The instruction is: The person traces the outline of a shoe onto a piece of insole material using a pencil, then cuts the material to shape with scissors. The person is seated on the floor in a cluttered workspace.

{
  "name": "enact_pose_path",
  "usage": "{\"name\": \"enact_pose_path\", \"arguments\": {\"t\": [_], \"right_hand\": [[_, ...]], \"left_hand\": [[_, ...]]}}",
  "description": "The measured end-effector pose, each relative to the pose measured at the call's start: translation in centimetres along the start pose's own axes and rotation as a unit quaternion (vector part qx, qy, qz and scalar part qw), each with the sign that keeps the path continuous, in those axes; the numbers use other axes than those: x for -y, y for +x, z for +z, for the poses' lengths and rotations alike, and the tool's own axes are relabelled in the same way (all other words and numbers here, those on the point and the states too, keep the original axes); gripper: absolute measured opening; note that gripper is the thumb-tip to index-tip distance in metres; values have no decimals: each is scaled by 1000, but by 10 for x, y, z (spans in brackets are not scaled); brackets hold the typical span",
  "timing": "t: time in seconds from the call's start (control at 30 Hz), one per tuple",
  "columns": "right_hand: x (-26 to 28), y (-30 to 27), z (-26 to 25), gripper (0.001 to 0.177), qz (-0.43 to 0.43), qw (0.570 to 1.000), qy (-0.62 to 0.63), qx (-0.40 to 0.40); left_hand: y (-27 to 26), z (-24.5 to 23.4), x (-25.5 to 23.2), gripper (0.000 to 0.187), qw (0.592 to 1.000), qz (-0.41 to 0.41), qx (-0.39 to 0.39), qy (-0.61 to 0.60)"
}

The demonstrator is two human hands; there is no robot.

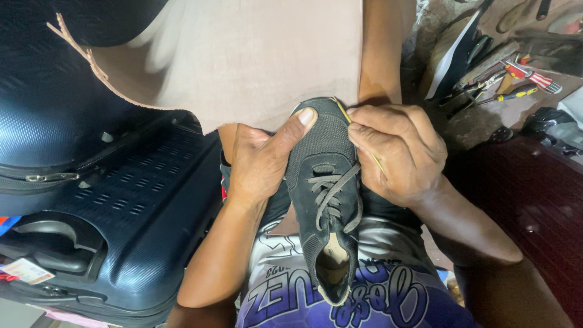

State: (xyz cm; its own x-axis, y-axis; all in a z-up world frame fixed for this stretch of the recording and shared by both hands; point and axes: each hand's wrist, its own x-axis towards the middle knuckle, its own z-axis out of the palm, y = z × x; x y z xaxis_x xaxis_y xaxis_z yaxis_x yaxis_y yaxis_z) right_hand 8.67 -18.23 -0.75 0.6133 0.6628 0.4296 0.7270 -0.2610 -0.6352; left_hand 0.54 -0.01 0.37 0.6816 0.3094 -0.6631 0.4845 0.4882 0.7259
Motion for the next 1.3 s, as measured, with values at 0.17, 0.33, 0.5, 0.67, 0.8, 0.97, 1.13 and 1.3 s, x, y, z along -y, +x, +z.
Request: {"name": "enact_pose_path", "arguments": {"t": [0.17,0.33,0.5,0.67,0.8,0.97,1.13,1.3], "right_hand": [[2,4,0,19,-5,1000,-10,0],[2,8,2,19,-10,1000,-8,-5],[3,8,2,20,-11,1000,-17,-2],[3,6,4,20,-5,1000,-4,1],[3,9,3,21,-14,1000,-12,-2],[4,10,3,20,-13,1000,-18,6],[2,14,2,20,-13,1000,9,5],[8,13,-12,13,106,991,81,20]], "left_hand": [[1,-1,0,20,1000,-12,1,-4],[0,0,-3,21,1000,-2,15,-20],[1,0,-5,21,1000,18,17,-13],[0,-1,-4,20,1000,-9,10,-11],[0,0,-4,21,997,30,37,-54],[1,-2,-3,20,999,0,27,-35],[1,-2,-2,20,999,15,33,-25],[0,-2,-5,22,1000,-1,14,14]]}}
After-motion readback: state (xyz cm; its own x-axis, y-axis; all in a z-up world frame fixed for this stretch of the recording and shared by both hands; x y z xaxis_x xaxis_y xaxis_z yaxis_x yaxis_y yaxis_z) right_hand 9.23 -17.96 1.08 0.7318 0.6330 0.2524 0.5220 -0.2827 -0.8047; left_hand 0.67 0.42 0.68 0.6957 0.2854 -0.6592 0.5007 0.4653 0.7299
